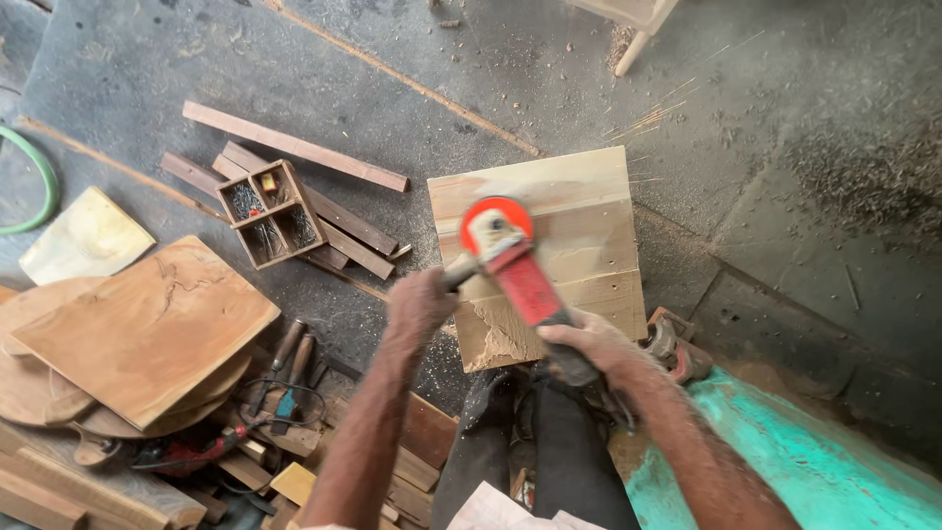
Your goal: The person uses a handheld angle grinder with a sanding disc to smooth the surface of a rectangular wooden board. The person moves the tool back and forth across the wood, generating sawdust, and briefly flips the board to work on the other side.
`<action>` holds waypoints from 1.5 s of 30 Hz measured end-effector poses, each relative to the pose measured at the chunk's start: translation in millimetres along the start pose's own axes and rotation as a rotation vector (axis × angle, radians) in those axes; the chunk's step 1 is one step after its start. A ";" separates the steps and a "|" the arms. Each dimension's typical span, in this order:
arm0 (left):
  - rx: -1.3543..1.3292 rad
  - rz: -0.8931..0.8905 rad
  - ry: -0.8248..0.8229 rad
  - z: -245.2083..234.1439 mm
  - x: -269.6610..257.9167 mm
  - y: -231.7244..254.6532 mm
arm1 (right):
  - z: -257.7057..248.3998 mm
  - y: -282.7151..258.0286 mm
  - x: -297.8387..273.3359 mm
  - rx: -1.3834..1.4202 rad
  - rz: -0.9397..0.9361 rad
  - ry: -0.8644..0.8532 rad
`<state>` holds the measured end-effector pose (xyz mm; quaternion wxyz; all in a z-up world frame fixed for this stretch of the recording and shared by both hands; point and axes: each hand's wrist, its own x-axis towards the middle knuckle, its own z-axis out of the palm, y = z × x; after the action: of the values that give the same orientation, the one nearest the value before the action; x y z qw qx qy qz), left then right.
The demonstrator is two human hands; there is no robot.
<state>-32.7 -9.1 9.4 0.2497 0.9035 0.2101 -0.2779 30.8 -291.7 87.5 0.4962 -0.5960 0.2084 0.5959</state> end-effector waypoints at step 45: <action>-0.074 -0.131 0.111 -15.3 52.2 68.4 | -79.0 -91.9 26.0 -0.076 -0.058 -0.135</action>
<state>48.3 -41.7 11.6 0.2522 0.8920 0.2925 -0.2350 153.0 -310.4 79.2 0.5031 -0.5786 0.1342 0.6278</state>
